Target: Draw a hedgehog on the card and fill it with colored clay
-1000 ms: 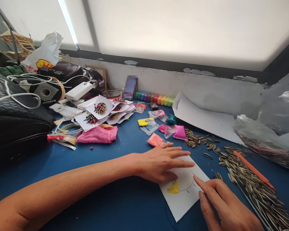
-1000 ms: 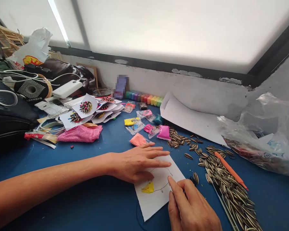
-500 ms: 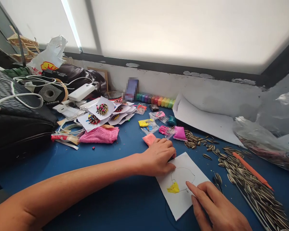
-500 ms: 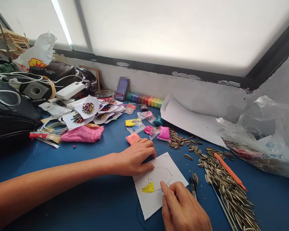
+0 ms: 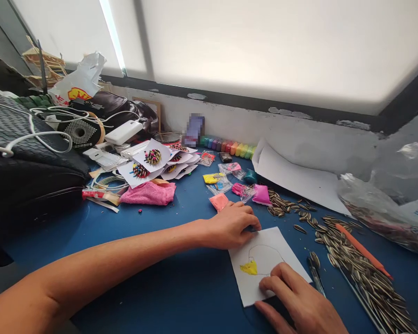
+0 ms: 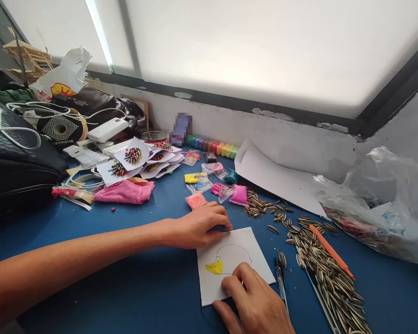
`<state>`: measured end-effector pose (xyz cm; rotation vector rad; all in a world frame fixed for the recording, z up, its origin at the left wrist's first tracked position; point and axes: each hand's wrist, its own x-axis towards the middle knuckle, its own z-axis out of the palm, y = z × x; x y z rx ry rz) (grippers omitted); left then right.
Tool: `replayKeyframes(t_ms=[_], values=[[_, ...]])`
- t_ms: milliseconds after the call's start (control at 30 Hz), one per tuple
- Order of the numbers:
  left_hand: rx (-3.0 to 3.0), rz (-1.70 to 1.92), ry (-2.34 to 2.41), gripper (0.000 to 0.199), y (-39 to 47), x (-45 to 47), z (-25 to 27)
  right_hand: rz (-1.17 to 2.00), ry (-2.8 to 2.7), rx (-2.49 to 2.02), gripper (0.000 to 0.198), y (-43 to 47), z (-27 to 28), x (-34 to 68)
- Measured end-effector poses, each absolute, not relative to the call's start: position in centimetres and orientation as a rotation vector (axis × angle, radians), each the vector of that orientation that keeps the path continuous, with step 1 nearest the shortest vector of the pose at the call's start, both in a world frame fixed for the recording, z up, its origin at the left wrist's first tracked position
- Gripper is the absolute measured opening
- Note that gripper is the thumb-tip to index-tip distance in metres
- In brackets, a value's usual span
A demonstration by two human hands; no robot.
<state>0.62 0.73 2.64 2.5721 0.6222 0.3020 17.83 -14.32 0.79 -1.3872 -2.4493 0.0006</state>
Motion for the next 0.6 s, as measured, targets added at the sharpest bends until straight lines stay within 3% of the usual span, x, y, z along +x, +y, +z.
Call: replayKeyframes(t_ms=[300,600], values=[[2.652,0.294,0.552,0.029,0.7,0.4,2.1,-0.006,-2.380,-1.373,0.016,-14.0,0.7,16.8],[2.805,0.324,0.349,0.029,0.9,-0.7,1.5,-0.216,-2.518,-1.295,0.028,-13.5,1.9,19.5]])
